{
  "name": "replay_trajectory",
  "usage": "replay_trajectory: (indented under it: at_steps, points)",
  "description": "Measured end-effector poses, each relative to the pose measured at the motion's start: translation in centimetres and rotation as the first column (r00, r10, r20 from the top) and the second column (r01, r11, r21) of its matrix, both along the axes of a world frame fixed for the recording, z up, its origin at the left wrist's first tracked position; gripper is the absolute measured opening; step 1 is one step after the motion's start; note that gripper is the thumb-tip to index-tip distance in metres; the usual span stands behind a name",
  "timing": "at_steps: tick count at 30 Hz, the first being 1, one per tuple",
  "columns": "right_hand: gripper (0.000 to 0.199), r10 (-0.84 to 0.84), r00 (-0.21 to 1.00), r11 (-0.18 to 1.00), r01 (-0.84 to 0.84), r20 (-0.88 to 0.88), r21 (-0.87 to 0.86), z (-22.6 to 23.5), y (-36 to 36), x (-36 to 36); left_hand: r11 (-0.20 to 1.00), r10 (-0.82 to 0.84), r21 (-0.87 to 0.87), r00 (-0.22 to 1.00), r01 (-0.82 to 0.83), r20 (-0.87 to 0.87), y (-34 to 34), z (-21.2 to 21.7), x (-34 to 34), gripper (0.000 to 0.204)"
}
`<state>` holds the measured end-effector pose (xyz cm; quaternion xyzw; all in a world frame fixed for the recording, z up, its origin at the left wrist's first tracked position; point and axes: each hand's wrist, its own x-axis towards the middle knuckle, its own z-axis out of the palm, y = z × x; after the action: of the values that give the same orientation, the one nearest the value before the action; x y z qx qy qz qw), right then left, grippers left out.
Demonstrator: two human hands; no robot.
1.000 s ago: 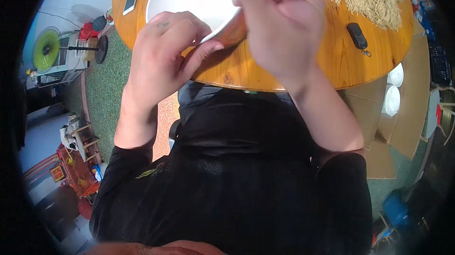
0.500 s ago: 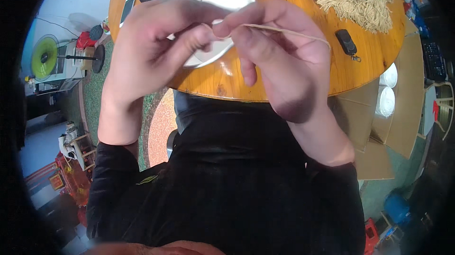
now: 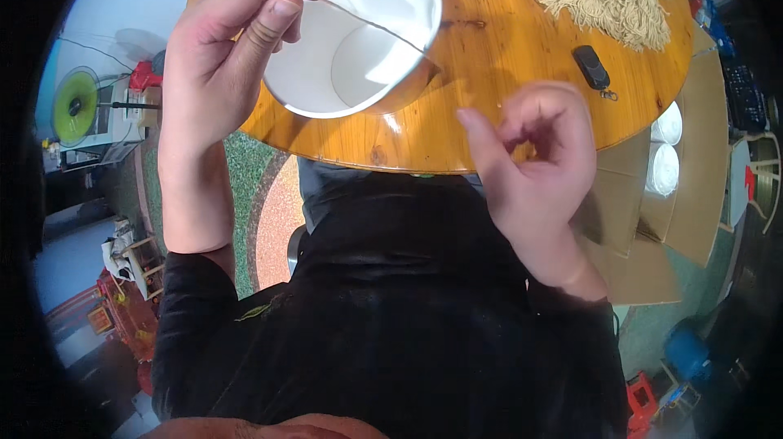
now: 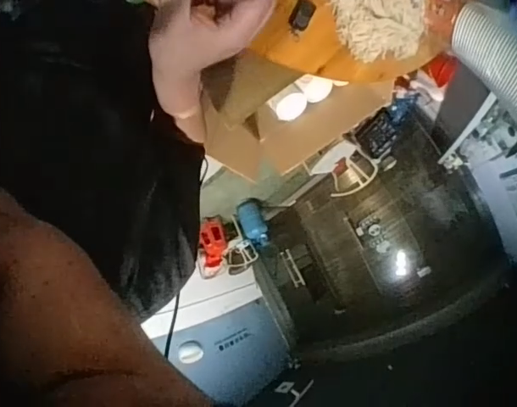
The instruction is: Attaching elastic bands to paper buckets.
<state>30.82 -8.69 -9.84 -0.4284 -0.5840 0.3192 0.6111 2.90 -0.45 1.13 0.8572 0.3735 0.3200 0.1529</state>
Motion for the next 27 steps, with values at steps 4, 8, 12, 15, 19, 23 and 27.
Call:
replay_trajectory:
  at_steps: [4, 8, 12, 15, 19, 23, 27]
  points:
    - [0.048, 0.048, 0.989, 0.961, -0.008, 0.139, -0.278, 0.5, 1.4, -0.7, 1.0, 0.005, -0.016, 1.0, -0.004, 0.017, 0.1, -0.1, 0.2, 0.026]
    - [0.03, 0.167, 0.975, 0.917, -0.099, 0.148, -0.386, -1.1, 3.3, -1.6, 0.999, 0.006, -0.051, 1.0, -0.007, -0.018, 0.2, -0.3, 0.7, 0.025]
    - [0.019, 0.247, 0.963, 0.82, -0.268, -0.11, -0.506, -1.1, 3.1, -2.0, 0.995, -0.046, -0.094, 0.999, 0.045, -0.009, 0.3, -0.9, 0.7, 0.023]
    - [0.014, 0.326, 0.879, 0.764, -0.462, -0.347, -0.451, -1.7, 2.9, -1.5, 1.0, -0.007, -0.023, 0.997, 0.006, -0.074, -0.1, -0.8, 1.4, 0.024]
    - [0.013, 0.241, 0.677, 0.712, -0.611, -0.695, -0.347, -1.7, 1.5, -1.8, 0.996, 0.09, -0.024, 0.996, -0.09, 0.005, -1.7, 0.1, 3.7, 0.047]
    - [0.013, 0.253, 0.52, 0.738, -0.649, -0.816, -0.185, -2.2, 0.4, -3.1, 0.988, -0.116, 0.106, 0.993, 0.113, 0.022, -3.7, -0.5, 1.7, 0.045]
    - [0.014, 0.264, 0.716, 0.878, -0.456, -0.646, -0.146, -2.4, 0.1, -4.3, 0.995, -0.096, 0.008, 0.972, 0.1, -0.216, -4.5, -1.7, 1.6, 0.045]
